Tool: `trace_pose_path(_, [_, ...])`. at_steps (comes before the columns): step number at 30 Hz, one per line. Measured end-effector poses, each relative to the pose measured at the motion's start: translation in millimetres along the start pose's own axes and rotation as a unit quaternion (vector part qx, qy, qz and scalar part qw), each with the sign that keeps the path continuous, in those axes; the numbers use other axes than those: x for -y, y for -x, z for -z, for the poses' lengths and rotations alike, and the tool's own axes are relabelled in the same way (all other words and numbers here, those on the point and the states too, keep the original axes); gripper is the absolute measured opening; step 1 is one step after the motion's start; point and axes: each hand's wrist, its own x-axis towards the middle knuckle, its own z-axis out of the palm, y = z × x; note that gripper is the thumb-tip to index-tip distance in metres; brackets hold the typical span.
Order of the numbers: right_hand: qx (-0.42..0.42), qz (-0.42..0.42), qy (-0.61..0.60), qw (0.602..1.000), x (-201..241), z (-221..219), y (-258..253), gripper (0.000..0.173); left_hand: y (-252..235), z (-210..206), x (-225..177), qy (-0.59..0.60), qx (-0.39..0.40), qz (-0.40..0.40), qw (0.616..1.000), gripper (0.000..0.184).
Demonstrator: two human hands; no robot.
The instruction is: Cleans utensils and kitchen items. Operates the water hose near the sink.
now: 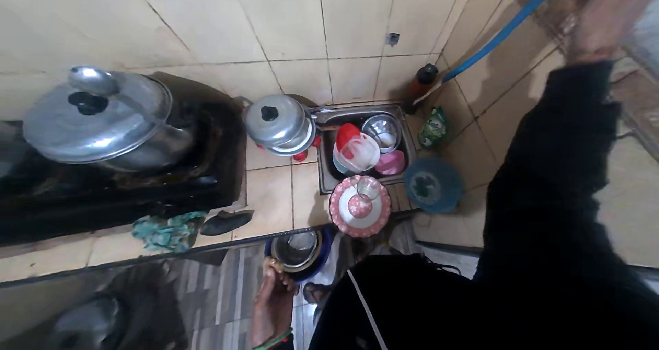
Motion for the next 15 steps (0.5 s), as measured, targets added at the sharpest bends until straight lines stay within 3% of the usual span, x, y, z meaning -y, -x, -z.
trace_pose_path(2, [0.058,-0.060,-0.093,0.992,-1,-47,60,0.034,2,2,3,-0.003,0.008,-0.001,1.000,0.038])
trace_pose_path(4, [0.167,-0.166,-0.137,0.962,-33,-103,113,0.036,4,6,4,-0.007,0.010,-0.003,1.000,0.039])
trace_pose_path(6, [0.260,-0.331,-0.116,0.900,-39,-147,145,0.038,6,8,3,-0.007,0.006,-0.008,1.000,0.042])
trace_pose_path(7, [0.302,-0.451,-0.111,0.833,-31,-163,144,0.039,7,9,3,-0.003,0.000,-0.009,1.000,0.043])
trace_pose_path(9, [0.229,-0.401,-0.228,0.857,-92,-207,174,0.028,10,14,3,0.009,-0.007,-0.010,1.000,0.042])
trace_pose_path(11, [0.195,-0.424,-0.298,0.833,-116,-228,181,0.023,12,18,3,0.019,-0.012,-0.011,1.000,0.040])
trace_pose_path(14, [0.188,-0.452,-0.221,0.844,-77,-216,182,0.024,16,20,4,0.024,-0.026,-0.008,0.999,0.041])
trace_pose_path(15, [0.249,-0.551,-0.133,0.785,-42,-201,162,0.023,16,21,5,0.025,-0.029,-0.007,0.999,0.042])
